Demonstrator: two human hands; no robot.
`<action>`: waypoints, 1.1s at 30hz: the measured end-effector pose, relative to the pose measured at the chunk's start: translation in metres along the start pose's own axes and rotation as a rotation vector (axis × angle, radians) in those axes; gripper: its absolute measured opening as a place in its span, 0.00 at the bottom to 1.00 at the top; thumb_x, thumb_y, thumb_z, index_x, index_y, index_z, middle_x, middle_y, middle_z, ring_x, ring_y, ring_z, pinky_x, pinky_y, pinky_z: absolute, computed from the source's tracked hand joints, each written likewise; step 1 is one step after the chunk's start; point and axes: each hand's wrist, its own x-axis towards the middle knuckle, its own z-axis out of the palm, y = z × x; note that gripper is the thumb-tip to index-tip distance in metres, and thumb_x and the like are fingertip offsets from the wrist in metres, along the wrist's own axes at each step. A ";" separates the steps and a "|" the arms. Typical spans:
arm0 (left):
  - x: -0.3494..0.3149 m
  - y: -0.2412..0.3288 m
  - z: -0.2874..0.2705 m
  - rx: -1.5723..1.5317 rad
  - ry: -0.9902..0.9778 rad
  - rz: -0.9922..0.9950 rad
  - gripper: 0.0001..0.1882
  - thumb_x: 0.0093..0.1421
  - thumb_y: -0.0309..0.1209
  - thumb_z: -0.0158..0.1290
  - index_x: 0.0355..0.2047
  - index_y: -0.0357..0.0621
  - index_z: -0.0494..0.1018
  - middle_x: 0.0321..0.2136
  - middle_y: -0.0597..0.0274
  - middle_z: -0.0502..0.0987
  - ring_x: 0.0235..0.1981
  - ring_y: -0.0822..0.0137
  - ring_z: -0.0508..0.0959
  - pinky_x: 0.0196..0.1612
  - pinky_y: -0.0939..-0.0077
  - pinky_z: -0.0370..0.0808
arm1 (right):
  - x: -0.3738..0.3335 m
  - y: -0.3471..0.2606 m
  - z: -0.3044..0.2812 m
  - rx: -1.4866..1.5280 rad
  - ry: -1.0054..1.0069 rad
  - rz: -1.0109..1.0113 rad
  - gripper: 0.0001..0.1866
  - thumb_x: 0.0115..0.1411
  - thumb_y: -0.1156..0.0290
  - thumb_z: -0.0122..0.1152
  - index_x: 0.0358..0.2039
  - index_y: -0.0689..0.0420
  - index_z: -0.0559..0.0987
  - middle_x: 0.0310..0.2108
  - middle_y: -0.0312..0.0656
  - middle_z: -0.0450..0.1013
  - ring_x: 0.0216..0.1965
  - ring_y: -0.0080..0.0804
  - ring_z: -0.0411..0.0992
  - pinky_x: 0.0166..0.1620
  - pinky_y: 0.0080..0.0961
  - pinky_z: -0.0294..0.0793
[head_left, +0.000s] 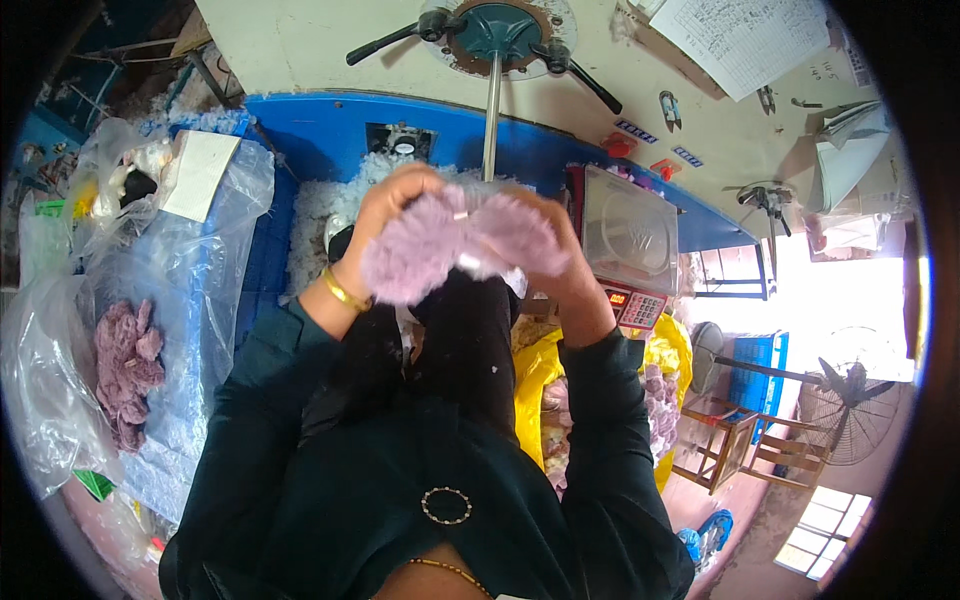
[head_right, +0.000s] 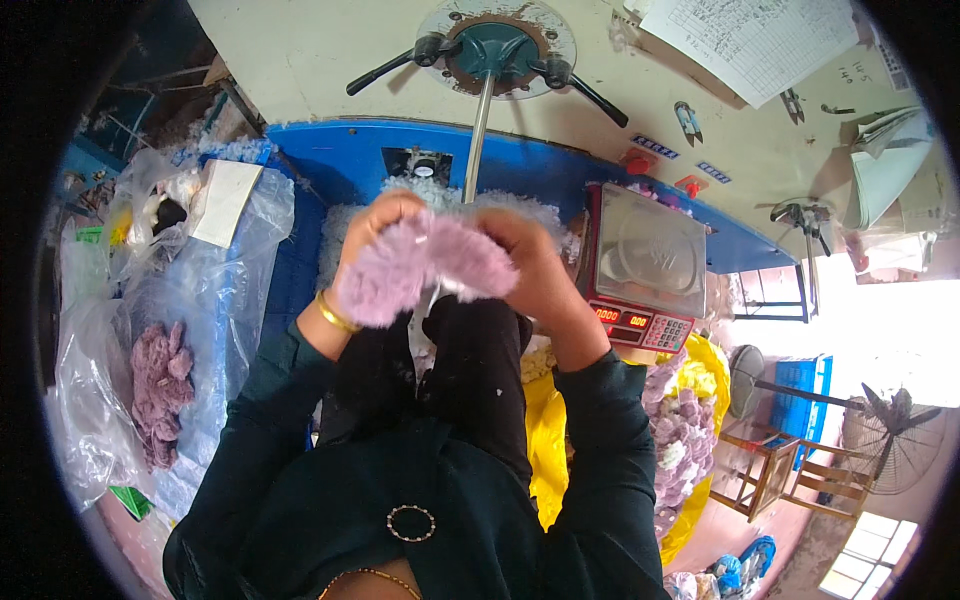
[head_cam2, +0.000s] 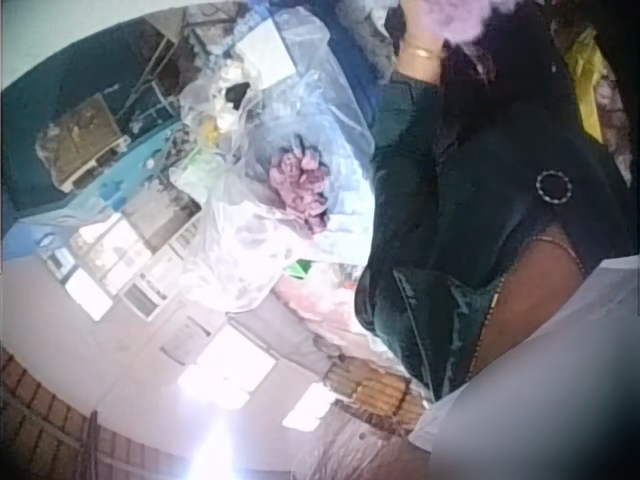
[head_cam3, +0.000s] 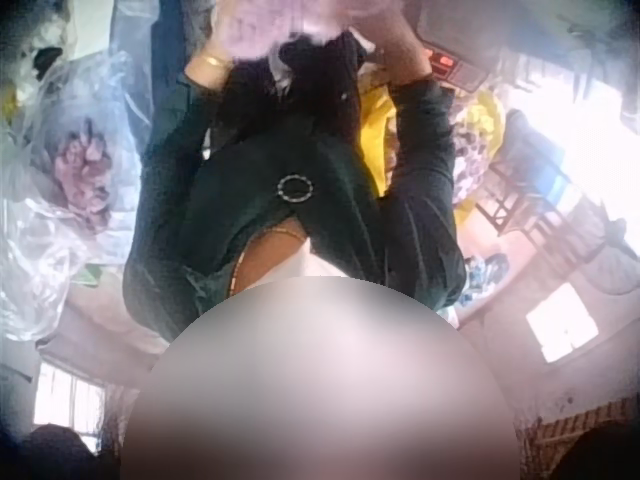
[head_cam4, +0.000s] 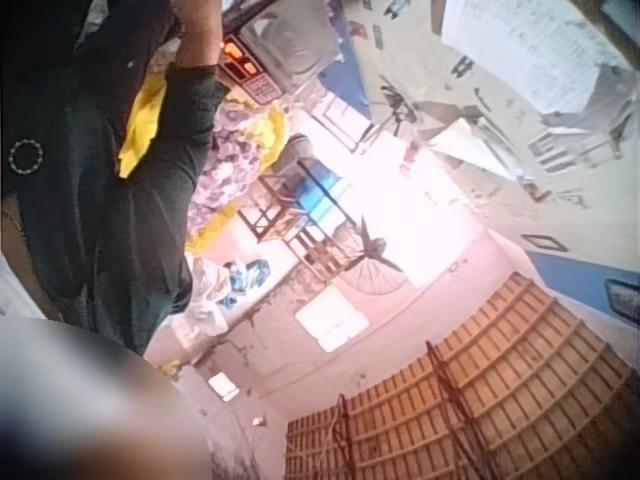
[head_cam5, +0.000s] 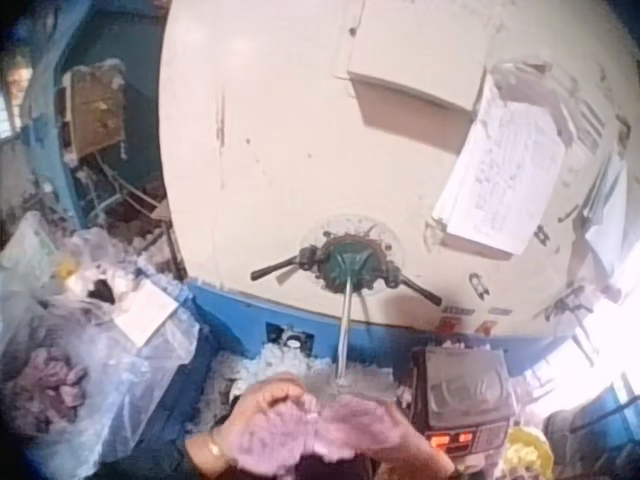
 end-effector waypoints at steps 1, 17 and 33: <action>0.008 -0.008 0.003 -0.052 0.056 0.019 0.12 0.48 0.19 0.57 0.35 0.37 0.72 0.34 0.67 0.72 0.36 0.72 0.72 0.42 0.81 0.70 | 0.013 -0.013 -0.005 -0.072 -0.023 0.034 0.18 0.45 0.75 0.71 0.38 0.60 0.77 0.30 0.36 0.72 0.31 0.26 0.70 0.37 0.20 0.69; 0.071 -0.061 0.002 0.094 0.062 -0.201 0.16 0.64 0.34 0.44 0.46 0.38 0.72 0.39 0.58 0.77 0.39 0.62 0.76 0.45 0.67 0.74 | 0.118 0.026 -0.002 -1.110 0.559 -0.080 0.19 0.61 0.58 0.51 0.39 0.62 0.75 0.22 0.55 0.72 0.24 0.58 0.71 0.29 0.47 0.73; 0.030 -0.028 -0.001 0.223 -0.102 -0.098 0.15 0.54 0.26 0.55 0.42 0.39 0.67 0.35 0.56 0.73 0.38 0.60 0.75 0.41 0.67 0.71 | 0.041 0.074 -0.028 -0.292 0.148 -0.152 0.20 0.52 0.76 0.62 0.46 0.60 0.72 0.45 0.44 0.69 0.47 0.34 0.69 0.49 0.33 0.70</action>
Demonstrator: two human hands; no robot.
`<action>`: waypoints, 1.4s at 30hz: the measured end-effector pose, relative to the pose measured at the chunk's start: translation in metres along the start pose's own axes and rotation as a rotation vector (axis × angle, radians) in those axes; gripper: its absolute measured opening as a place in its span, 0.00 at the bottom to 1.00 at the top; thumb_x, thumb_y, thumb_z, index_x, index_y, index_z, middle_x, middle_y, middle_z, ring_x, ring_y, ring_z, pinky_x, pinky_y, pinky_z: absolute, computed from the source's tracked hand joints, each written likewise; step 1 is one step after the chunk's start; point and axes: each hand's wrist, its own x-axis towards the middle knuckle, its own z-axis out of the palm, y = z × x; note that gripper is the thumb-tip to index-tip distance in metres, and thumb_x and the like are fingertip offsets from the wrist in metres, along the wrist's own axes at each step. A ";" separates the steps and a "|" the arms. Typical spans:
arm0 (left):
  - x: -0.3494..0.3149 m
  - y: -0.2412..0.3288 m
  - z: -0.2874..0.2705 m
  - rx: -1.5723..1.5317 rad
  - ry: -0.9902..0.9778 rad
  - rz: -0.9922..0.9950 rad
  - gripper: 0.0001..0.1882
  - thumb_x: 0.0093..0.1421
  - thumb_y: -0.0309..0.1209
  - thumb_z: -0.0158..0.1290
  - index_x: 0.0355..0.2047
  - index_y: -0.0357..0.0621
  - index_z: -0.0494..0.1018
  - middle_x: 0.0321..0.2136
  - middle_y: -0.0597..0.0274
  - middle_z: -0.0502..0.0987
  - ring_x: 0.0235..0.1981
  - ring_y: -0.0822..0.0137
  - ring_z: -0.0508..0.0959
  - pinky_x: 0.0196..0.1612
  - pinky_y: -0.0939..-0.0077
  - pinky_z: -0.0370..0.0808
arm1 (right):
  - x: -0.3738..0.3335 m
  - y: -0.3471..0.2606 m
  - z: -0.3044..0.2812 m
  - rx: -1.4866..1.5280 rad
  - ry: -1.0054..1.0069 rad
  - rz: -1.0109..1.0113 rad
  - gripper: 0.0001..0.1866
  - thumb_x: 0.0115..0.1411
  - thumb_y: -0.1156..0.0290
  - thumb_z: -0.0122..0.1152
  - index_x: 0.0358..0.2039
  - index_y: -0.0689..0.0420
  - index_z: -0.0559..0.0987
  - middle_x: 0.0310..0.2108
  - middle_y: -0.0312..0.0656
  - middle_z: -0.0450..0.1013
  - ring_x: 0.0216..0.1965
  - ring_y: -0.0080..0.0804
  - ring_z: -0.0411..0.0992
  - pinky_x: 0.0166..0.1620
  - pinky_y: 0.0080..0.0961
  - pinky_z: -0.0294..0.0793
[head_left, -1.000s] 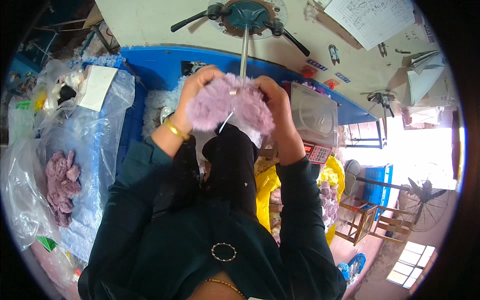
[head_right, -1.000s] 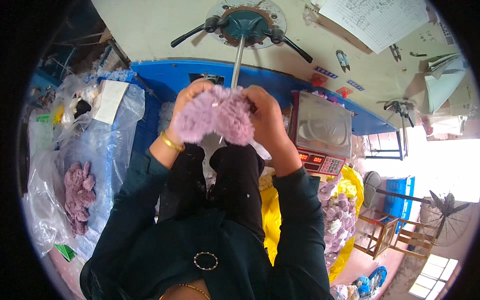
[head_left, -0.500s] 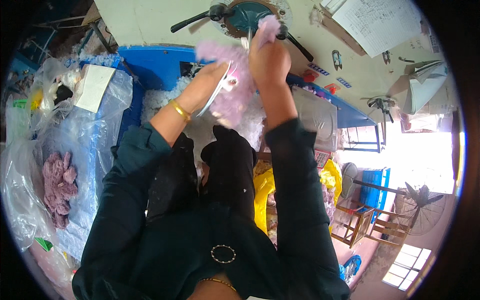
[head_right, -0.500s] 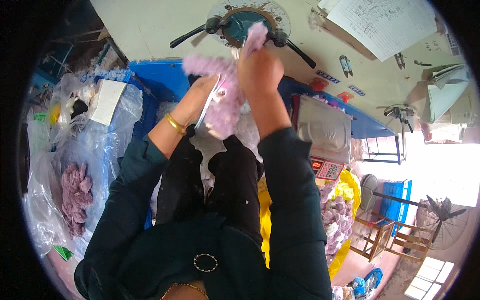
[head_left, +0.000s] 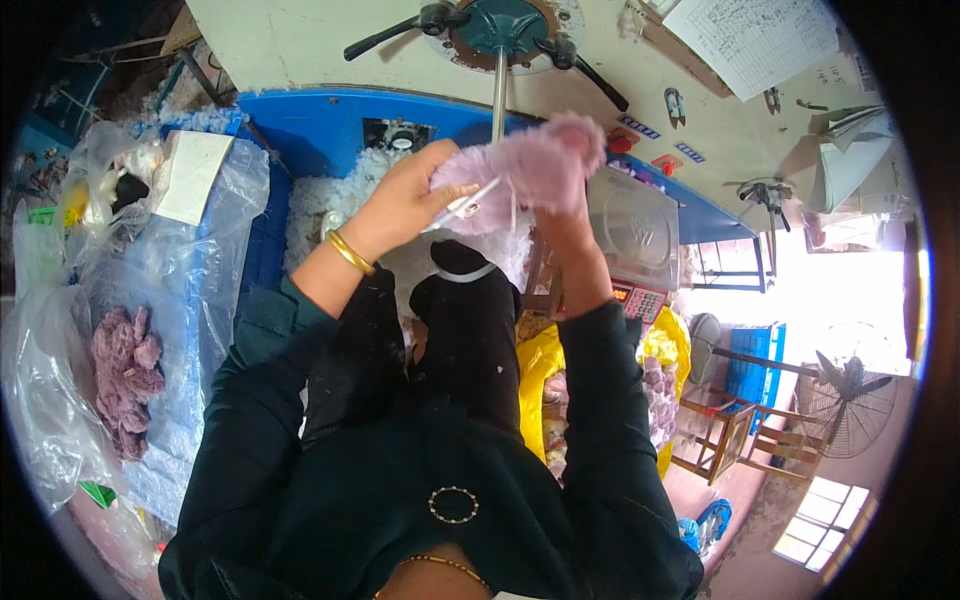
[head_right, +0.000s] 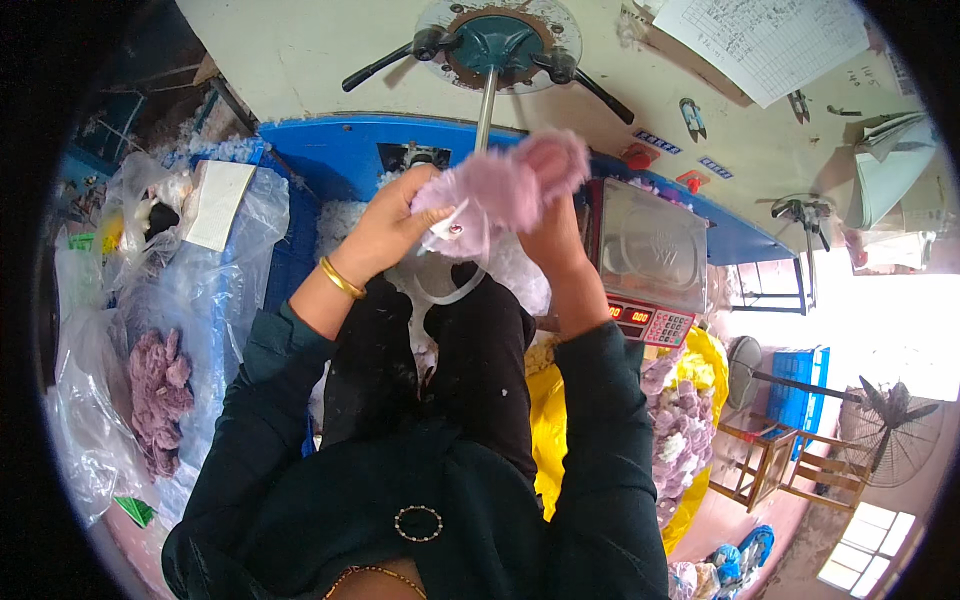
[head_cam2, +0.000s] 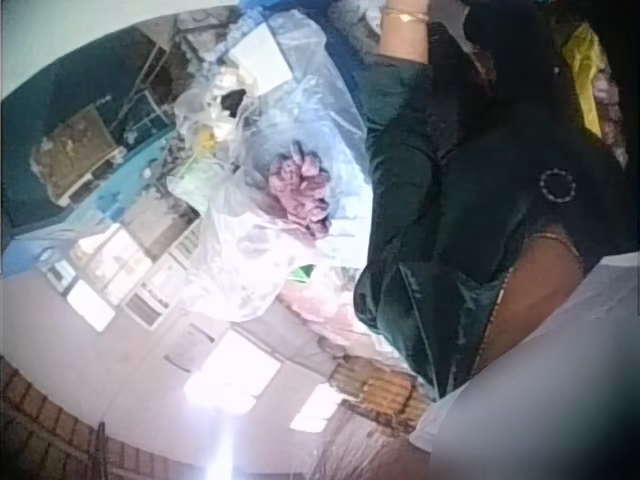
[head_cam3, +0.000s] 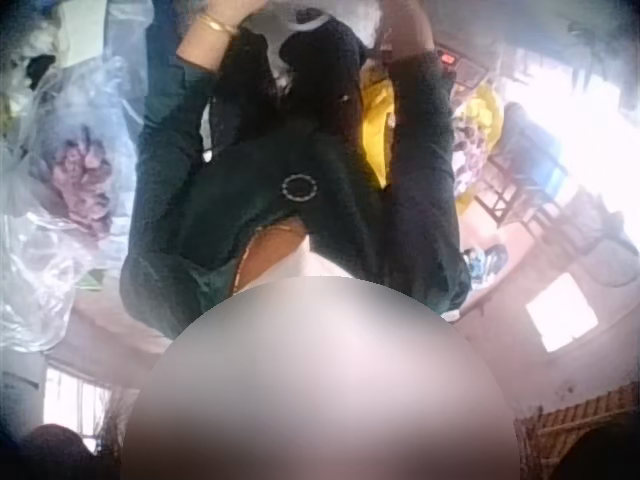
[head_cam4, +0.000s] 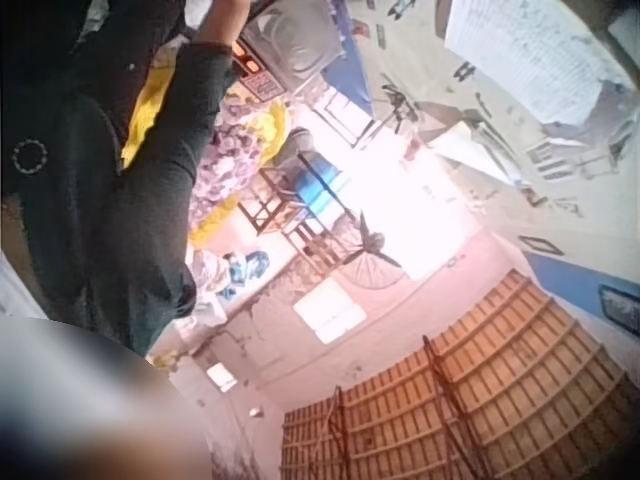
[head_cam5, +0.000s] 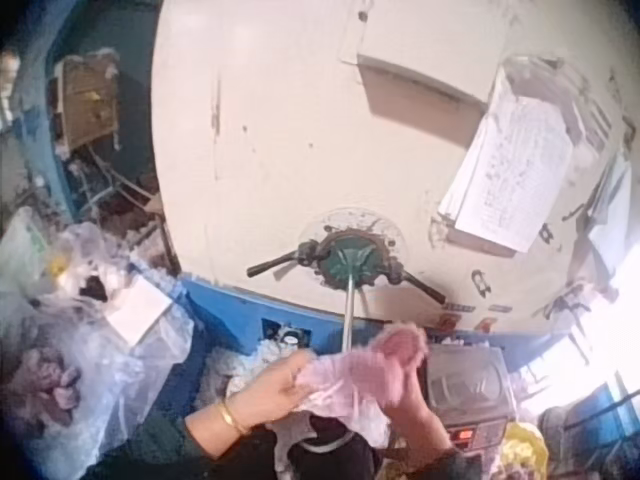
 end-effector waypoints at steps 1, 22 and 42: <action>-0.002 0.004 0.002 0.180 0.046 0.094 0.16 0.51 0.25 0.56 0.40 0.39 0.67 0.34 0.53 0.73 0.38 0.55 0.75 0.40 0.65 0.71 | -0.010 0.001 -0.003 0.295 -0.034 0.064 0.21 0.50 0.76 0.64 0.46 0.60 0.73 0.46 0.45 0.69 0.47 0.33 0.69 0.49 0.32 0.70; -0.023 0.037 0.027 0.228 0.325 -0.027 0.17 0.48 0.30 0.61 0.35 0.37 0.69 0.29 0.50 0.72 0.32 0.48 0.73 0.36 0.64 0.71 | 0.035 -0.083 0.035 0.053 0.362 0.503 0.22 0.54 0.57 0.59 0.36 0.66 0.78 0.30 0.52 0.77 0.34 0.46 0.76 0.39 0.34 0.73; -0.018 0.000 0.031 -1.585 -0.061 -0.844 0.20 0.61 0.44 0.51 0.43 0.39 0.72 0.37 0.56 0.78 0.38 0.61 0.79 0.43 0.65 0.78 | -0.023 -0.111 -0.004 -0.256 -0.516 -0.036 0.15 0.51 0.59 0.65 0.21 0.58 0.74 0.18 0.47 0.67 0.20 0.46 0.67 0.24 0.35 0.65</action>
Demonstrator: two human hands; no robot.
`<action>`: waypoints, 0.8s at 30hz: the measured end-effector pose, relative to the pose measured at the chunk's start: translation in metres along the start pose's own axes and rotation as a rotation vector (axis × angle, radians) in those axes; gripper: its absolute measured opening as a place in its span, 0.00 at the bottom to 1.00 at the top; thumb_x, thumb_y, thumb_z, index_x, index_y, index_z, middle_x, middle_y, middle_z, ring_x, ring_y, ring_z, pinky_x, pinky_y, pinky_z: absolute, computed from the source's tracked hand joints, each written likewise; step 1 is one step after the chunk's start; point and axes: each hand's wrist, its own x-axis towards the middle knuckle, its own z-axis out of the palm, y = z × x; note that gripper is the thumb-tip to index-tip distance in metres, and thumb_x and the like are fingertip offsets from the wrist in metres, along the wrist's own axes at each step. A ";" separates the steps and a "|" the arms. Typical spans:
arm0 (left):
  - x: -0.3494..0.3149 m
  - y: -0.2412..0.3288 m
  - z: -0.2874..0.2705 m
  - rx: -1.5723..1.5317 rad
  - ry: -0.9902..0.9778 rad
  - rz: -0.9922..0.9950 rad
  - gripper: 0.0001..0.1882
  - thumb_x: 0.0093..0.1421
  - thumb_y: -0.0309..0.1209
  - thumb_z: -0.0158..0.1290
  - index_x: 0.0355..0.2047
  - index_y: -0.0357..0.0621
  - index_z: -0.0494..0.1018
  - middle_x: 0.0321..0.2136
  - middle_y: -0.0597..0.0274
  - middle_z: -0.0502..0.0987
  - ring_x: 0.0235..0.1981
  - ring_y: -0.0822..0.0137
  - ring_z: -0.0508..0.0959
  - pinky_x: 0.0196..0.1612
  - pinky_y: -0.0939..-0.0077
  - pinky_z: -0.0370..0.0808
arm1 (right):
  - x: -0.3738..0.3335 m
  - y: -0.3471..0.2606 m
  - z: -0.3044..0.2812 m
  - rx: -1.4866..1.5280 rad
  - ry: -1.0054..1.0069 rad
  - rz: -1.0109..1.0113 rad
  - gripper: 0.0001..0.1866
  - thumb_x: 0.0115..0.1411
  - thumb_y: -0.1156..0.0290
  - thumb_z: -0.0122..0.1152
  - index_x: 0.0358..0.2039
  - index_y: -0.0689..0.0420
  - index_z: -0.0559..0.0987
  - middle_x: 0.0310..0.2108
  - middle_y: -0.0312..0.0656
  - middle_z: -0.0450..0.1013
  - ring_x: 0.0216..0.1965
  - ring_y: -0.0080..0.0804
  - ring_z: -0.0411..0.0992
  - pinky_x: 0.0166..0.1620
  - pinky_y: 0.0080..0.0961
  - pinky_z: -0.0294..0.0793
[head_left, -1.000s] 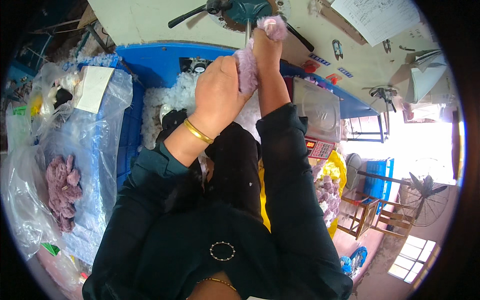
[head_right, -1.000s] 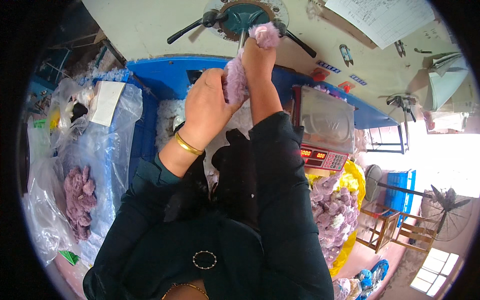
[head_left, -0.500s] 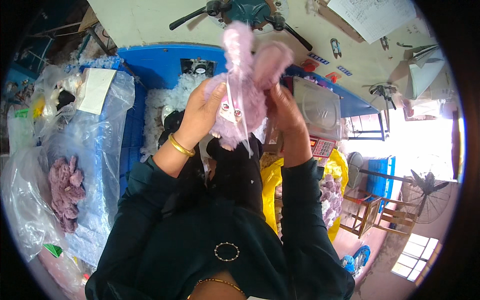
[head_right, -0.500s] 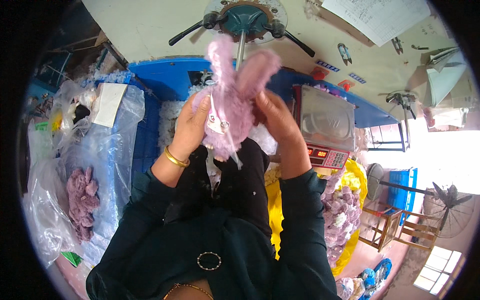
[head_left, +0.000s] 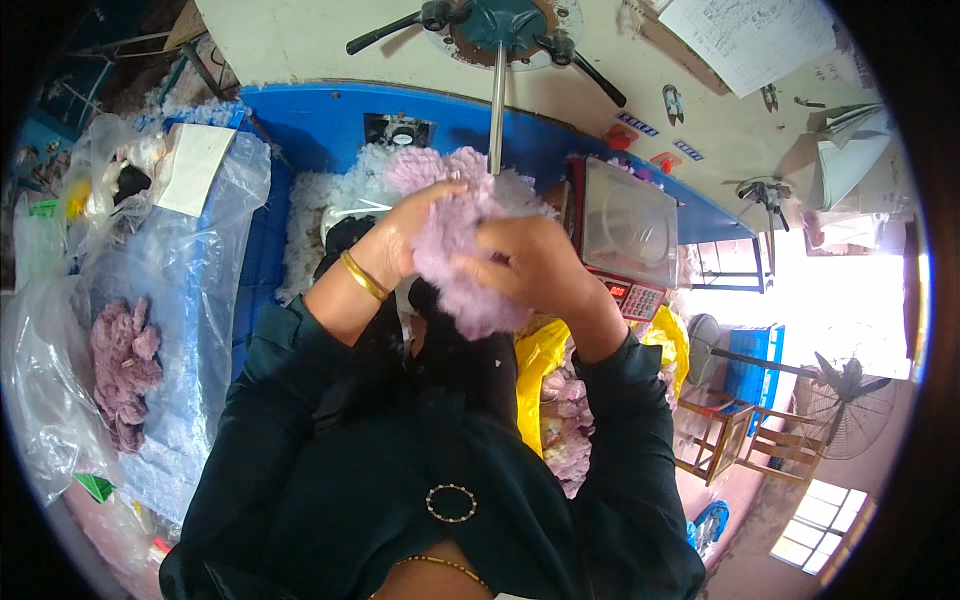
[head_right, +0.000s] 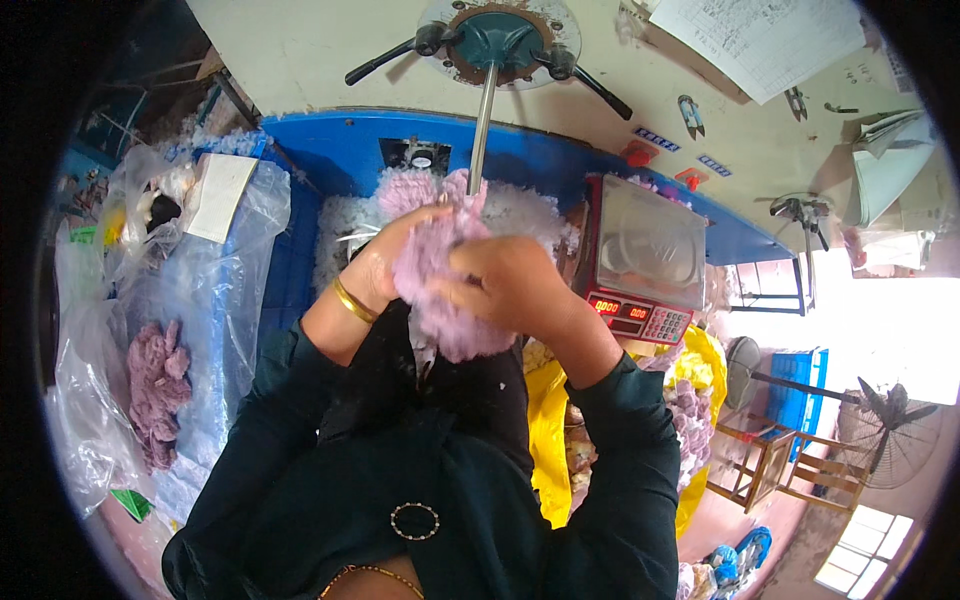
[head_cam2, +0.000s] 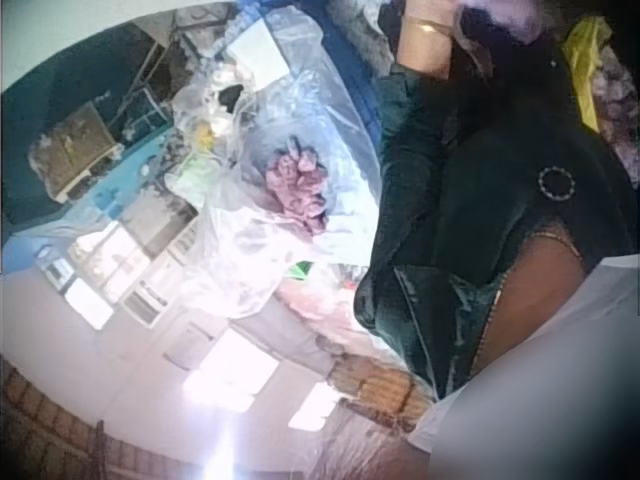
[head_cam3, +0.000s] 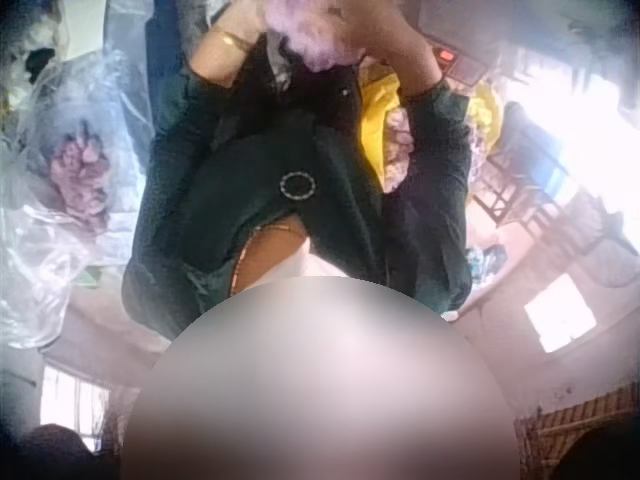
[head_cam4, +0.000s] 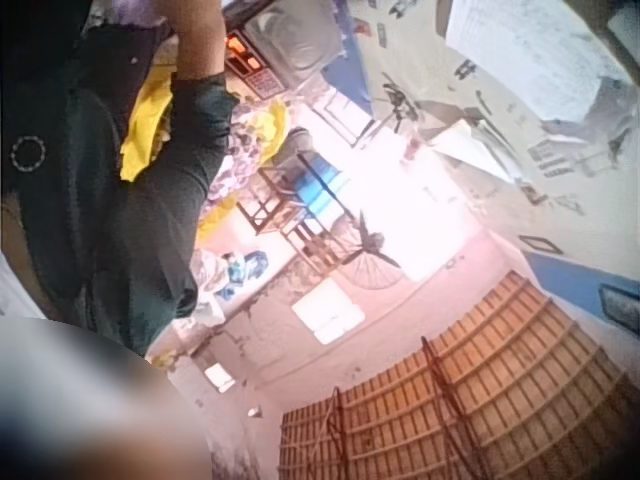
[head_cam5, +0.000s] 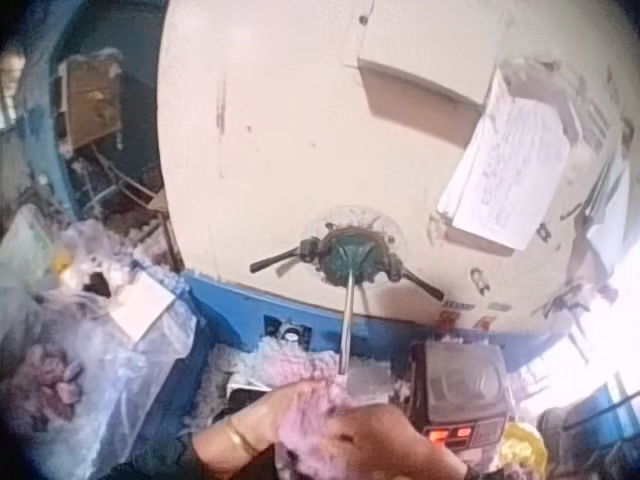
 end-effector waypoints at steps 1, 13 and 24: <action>0.004 0.004 0.005 -0.011 -0.053 0.069 0.22 0.62 0.46 0.50 0.43 0.39 0.72 0.37 0.57 0.77 0.39 0.61 0.79 0.43 0.64 0.78 | 0.008 0.000 0.001 -0.020 0.265 -0.023 0.15 0.51 0.60 0.64 0.19 0.57 0.74 0.18 0.47 0.68 0.20 0.47 0.68 0.23 0.36 0.65; -0.017 -0.006 0.048 1.623 0.446 1.086 0.19 0.51 0.31 0.62 0.39 0.35 0.68 0.32 0.55 0.73 0.32 0.59 0.77 0.32 0.71 0.74 | 0.110 0.084 -0.011 -0.349 0.684 0.199 0.14 0.44 0.58 0.62 0.17 0.56 0.76 0.19 0.48 0.70 0.22 0.50 0.71 0.25 0.36 0.68; -0.022 0.008 0.040 0.344 0.049 0.431 0.14 0.61 0.34 0.53 0.40 0.35 0.70 0.34 0.56 0.76 0.35 0.64 0.79 0.35 0.72 0.76 | 0.082 0.044 -0.012 -0.240 0.540 0.373 0.15 0.45 0.57 0.61 0.17 0.57 0.77 0.20 0.51 0.71 0.23 0.51 0.72 0.27 0.42 0.69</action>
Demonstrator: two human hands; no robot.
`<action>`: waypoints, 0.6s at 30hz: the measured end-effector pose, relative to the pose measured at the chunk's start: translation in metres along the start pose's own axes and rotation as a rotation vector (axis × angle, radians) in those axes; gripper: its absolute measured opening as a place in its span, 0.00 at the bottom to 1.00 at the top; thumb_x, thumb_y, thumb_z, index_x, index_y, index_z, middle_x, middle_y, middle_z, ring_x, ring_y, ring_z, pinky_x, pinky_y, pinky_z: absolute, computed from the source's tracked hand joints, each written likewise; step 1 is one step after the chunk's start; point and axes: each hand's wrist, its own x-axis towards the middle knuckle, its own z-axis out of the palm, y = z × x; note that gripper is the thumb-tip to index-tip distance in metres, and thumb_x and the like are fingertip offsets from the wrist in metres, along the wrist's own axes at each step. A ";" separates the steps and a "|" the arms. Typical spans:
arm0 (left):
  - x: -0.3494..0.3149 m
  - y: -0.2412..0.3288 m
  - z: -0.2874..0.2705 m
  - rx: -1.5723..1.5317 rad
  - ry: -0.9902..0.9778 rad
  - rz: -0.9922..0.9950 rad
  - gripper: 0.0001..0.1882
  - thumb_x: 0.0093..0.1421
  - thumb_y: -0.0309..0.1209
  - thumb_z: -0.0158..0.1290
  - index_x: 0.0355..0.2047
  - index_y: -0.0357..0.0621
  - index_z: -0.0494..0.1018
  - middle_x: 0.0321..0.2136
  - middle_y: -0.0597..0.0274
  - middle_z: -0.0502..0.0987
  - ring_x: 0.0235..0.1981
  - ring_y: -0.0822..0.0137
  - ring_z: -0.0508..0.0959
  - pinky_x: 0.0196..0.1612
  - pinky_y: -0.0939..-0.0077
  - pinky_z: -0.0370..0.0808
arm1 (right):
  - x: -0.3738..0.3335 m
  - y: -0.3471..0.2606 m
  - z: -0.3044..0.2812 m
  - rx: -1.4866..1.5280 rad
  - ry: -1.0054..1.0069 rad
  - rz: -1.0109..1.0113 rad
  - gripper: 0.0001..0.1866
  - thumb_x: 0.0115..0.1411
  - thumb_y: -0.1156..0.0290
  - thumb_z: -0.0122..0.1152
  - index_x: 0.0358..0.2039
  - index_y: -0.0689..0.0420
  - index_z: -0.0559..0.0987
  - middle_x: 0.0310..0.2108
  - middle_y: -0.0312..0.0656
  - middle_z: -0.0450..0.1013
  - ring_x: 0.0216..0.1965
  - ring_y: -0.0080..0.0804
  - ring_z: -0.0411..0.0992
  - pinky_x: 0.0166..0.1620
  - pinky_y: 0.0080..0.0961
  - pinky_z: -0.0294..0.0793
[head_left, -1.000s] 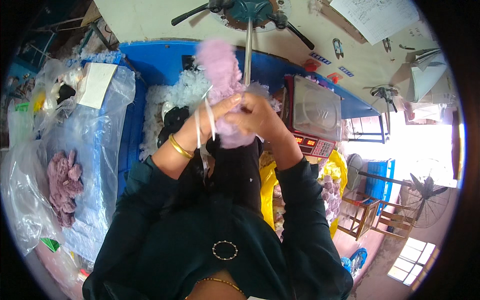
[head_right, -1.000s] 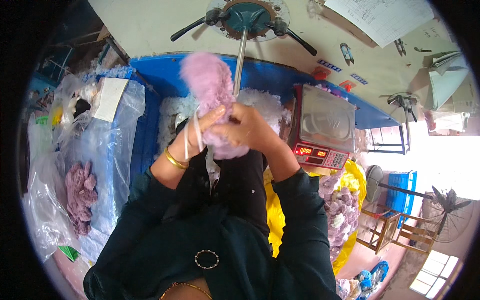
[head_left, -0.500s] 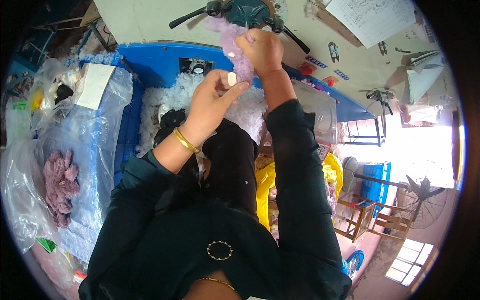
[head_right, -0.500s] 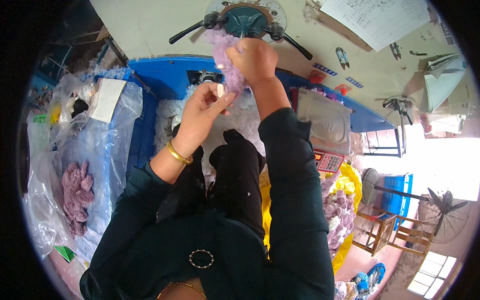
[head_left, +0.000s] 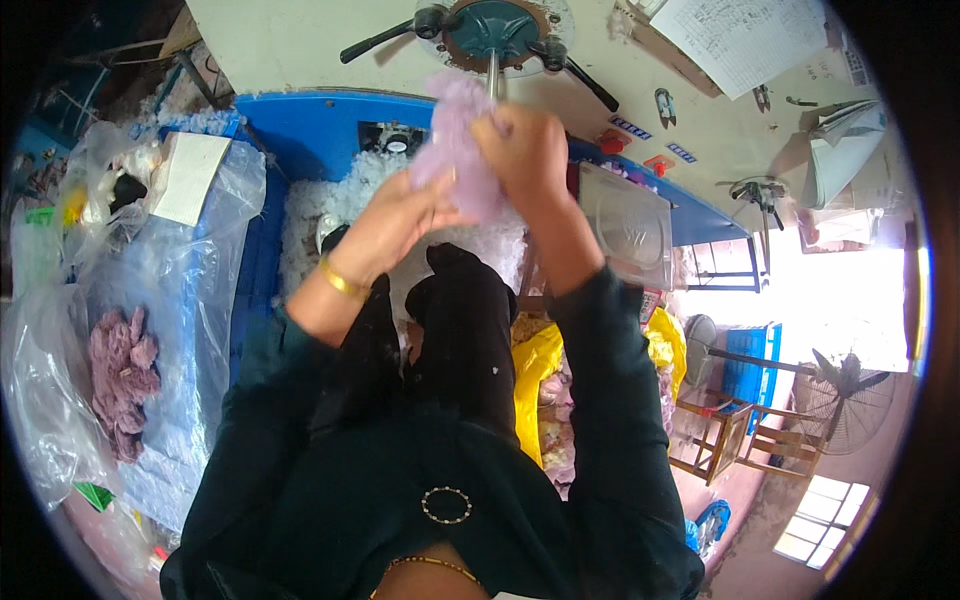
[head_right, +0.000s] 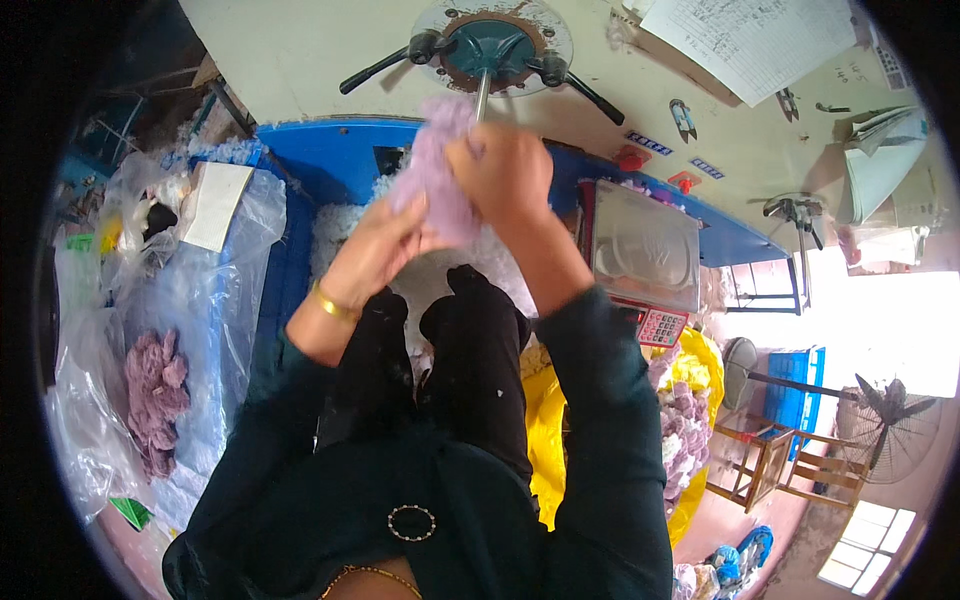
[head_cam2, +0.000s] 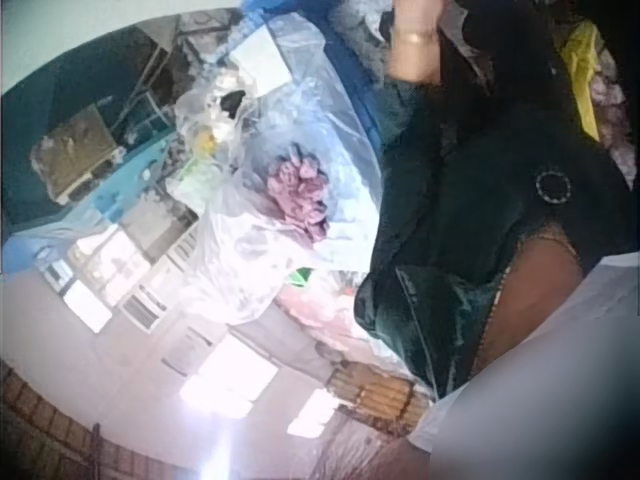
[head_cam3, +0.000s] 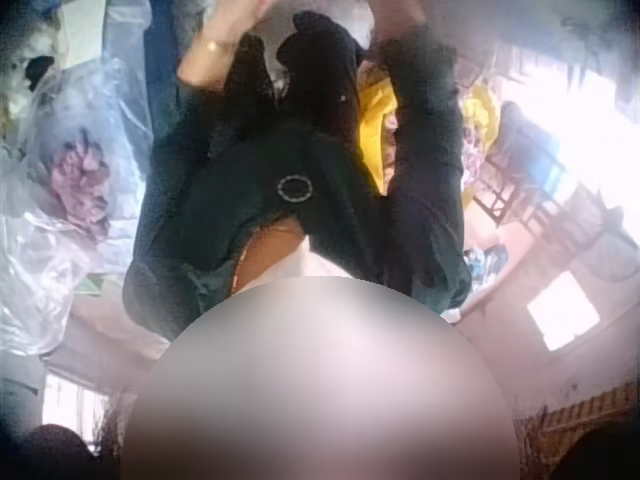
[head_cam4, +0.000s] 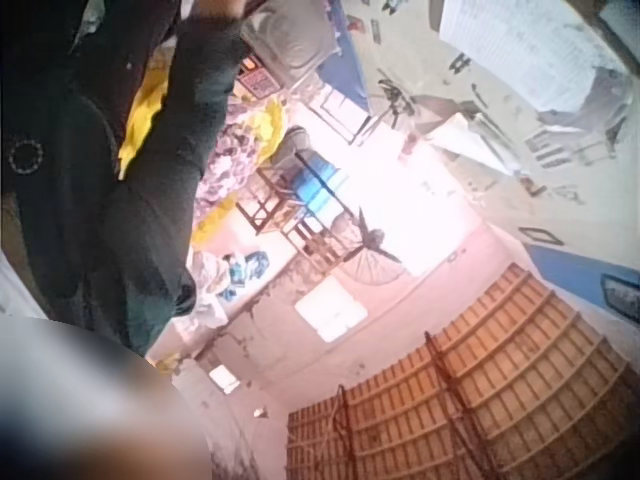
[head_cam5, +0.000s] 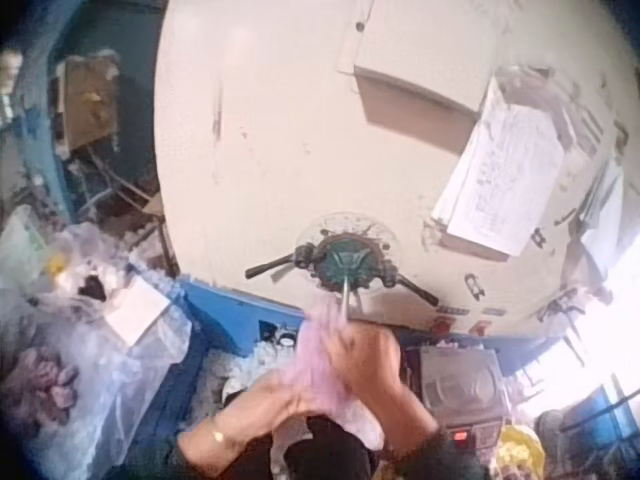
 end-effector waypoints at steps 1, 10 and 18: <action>0.024 -0.002 -0.018 0.049 -0.085 -0.011 0.14 0.64 0.37 0.51 0.40 0.36 0.71 0.29 0.64 0.75 0.29 0.69 0.79 0.35 0.75 0.78 | 0.020 0.001 0.011 -0.100 0.091 0.048 0.16 0.44 0.55 0.60 0.19 0.57 0.78 0.22 0.52 0.73 0.25 0.53 0.73 0.28 0.43 0.71; -0.005 -0.039 0.013 0.309 0.063 0.188 0.15 0.56 0.29 0.58 0.43 0.38 0.72 0.34 0.62 0.78 0.35 0.66 0.79 0.35 0.70 0.75 | 0.009 -0.003 0.018 -0.053 0.131 0.110 0.13 0.46 0.58 0.58 0.19 0.56 0.79 0.22 0.50 0.74 0.27 0.51 0.73 0.30 0.42 0.72; 0.009 -0.019 -0.009 0.940 0.147 0.366 0.09 0.52 0.24 0.58 0.34 0.35 0.75 0.24 0.56 0.78 0.22 0.66 0.77 0.26 0.71 0.74 | 0.001 -0.012 0.005 0.014 0.007 0.147 0.15 0.47 0.59 0.57 0.18 0.59 0.77 0.20 0.51 0.72 0.26 0.52 0.73 0.29 0.43 0.71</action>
